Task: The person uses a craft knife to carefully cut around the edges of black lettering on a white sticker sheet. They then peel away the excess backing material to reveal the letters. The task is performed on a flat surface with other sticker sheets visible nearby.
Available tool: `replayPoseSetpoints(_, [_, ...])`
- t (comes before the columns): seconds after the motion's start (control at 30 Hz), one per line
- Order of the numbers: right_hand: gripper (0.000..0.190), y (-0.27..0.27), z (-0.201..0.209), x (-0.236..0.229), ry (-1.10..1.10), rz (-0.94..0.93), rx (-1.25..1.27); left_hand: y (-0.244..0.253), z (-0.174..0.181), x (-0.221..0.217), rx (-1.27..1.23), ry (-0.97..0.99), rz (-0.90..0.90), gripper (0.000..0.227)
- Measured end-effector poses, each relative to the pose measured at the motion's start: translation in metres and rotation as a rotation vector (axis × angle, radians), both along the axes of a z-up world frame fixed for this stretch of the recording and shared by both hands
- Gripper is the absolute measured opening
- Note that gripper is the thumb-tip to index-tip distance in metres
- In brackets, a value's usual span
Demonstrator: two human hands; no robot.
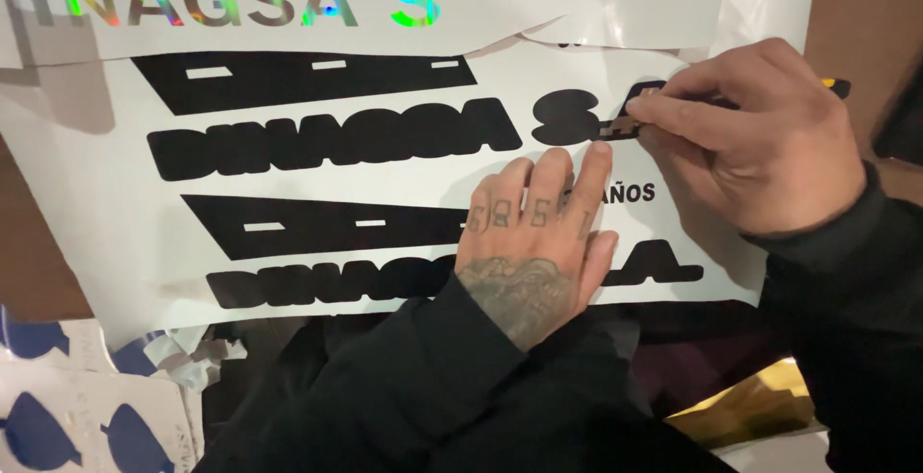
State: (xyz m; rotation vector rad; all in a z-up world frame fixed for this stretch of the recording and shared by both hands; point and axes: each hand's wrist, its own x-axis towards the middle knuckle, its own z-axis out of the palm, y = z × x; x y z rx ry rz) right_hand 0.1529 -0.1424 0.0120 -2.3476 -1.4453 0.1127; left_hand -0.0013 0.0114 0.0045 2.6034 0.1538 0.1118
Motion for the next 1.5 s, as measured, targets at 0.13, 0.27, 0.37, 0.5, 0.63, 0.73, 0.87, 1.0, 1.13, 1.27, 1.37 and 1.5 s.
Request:
replayPoseSetpoints(0.13, [0.023,0.002,0.0,-0.002,-0.031,-0.02,-0.017,0.001,0.0,0.001,0.005,0.023,-0.034,0.072])
replayPoseSetpoints(0.27, [0.022,0.004,0.004,-0.005,-0.015,-0.043,-0.025,-0.001,-0.001,0.004,-0.016,0.094,-0.037,0.081])
replayPoseSetpoints(0.37, [0.025,0.001,0.009,0.008,-0.102,0.062,-0.084,-0.003,-0.002,0.008,-0.003,0.067,-0.028,0.081])
replayPoseSetpoints(0.5, [0.025,0.001,0.021,0.011,0.167,-0.088,0.043,0.001,0.003,0.013,0.027,0.048,0.056,0.081])
replayPoseSetpoints(0.63, [0.021,0.063,0.043,0.009,0.122,-0.017,0.016,0.034,-0.004,0.012,-0.16,-0.041,-0.007,0.069])
replayPoseSetpoints(0.73, [0.012,0.104,0.028,0.01,0.061,0.011,0.076,0.072,-0.011,0.003,-0.037,-0.167,0.121,0.062])
replayPoseSetpoints(0.87, [0.012,0.144,0.001,0.012,-0.1,-0.019,0.16,0.108,-0.023,-0.003,0.129,0.061,0.099,0.082])
replayPoseSetpoints(1.0, [0.012,0.154,-0.007,0.023,-0.111,-0.008,0.165,0.113,-0.04,0.001,0.079,0.003,0.113,0.082])
replayPoseSetpoints(1.13, [0.009,0.155,-0.01,0.033,-0.153,0.073,0.035,0.113,-0.038,0.0,0.047,0.006,0.109,0.079])
replayPoseSetpoints(1.27, [0.01,0.161,-0.004,0.036,-0.076,0.115,0.017,0.116,-0.035,0.003,0.011,0.019,0.098,0.078])
replayPoseSetpoints(1.37, [0.011,0.168,-0.001,0.041,0.007,0.168,0.0,0.115,-0.037,0.002,0.015,-0.03,0.12,0.076])
replayPoseSetpoints(1.5, [0.011,0.169,0.002,0.04,-0.094,0.079,-0.132,0.115,-0.041,0.003,0.02,0.002,0.106,0.078])
